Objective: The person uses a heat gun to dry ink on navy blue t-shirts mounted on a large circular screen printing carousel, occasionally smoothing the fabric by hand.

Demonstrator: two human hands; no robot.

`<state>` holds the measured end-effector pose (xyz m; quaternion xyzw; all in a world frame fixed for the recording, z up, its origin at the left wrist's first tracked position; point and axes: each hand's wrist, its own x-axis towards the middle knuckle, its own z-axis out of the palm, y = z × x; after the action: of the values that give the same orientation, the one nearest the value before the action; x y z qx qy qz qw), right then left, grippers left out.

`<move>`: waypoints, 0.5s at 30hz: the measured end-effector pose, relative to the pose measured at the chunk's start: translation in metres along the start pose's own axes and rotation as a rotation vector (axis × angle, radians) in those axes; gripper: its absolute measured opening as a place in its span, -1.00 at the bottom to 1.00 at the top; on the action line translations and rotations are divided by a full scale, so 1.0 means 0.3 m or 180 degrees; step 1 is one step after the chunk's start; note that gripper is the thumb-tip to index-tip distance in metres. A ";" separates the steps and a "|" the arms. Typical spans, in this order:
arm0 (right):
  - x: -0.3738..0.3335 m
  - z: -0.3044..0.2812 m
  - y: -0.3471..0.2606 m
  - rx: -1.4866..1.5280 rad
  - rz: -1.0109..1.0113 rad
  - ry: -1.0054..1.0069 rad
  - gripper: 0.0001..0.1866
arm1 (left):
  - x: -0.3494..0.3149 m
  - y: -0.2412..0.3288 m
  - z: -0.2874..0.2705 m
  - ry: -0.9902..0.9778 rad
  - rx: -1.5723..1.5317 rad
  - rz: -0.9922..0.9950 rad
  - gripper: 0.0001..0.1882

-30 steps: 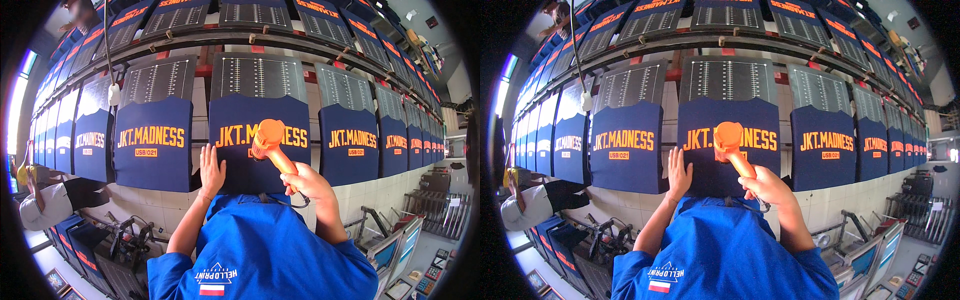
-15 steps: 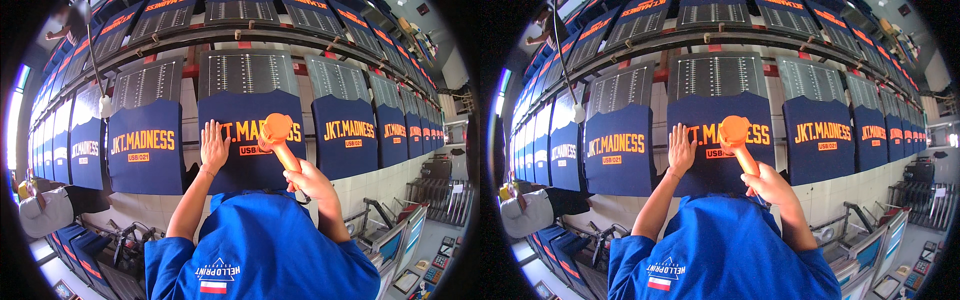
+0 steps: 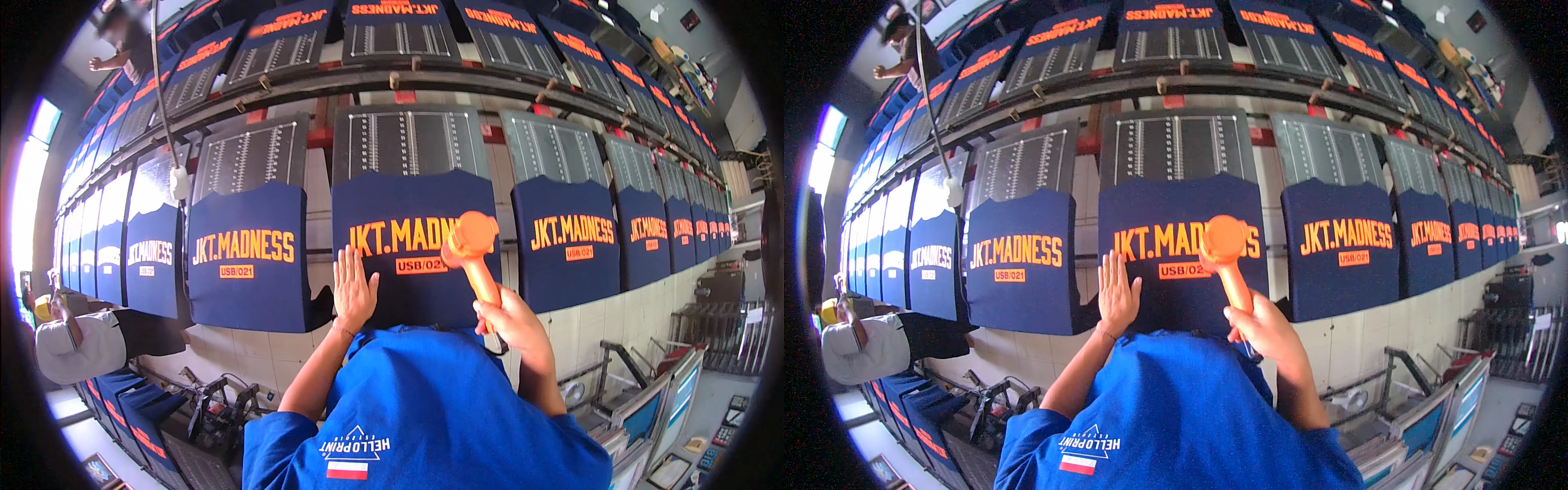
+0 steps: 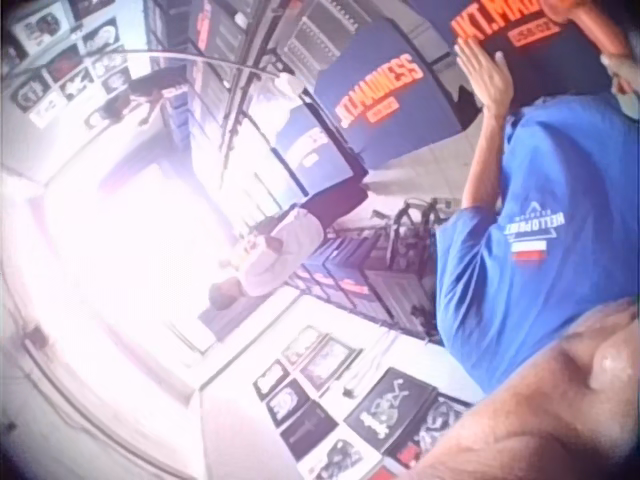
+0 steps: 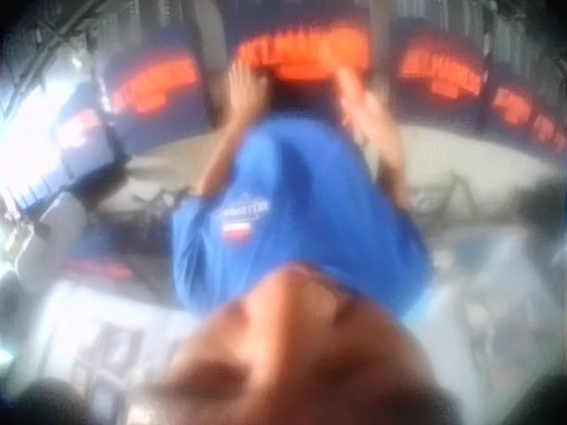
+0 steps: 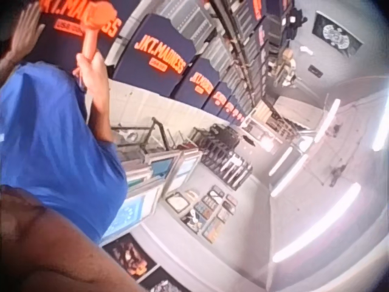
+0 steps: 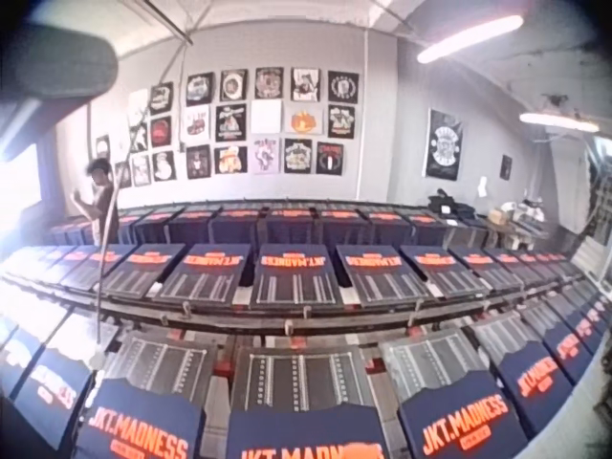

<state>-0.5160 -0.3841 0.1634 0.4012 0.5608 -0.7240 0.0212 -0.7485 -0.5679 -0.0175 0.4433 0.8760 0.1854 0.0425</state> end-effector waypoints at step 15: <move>-0.061 0.031 0.028 -0.0133 -0.0140 -0.0086 -0.70 | -0.072 -0.016 -0.018 0.0262 -0.0054 -0.0304 -0.28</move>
<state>-0.5047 -0.4025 0.1684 0.3784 0.5842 -0.7177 0.0213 -0.7403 -0.5892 -0.0161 0.3926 0.8956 0.2085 0.0190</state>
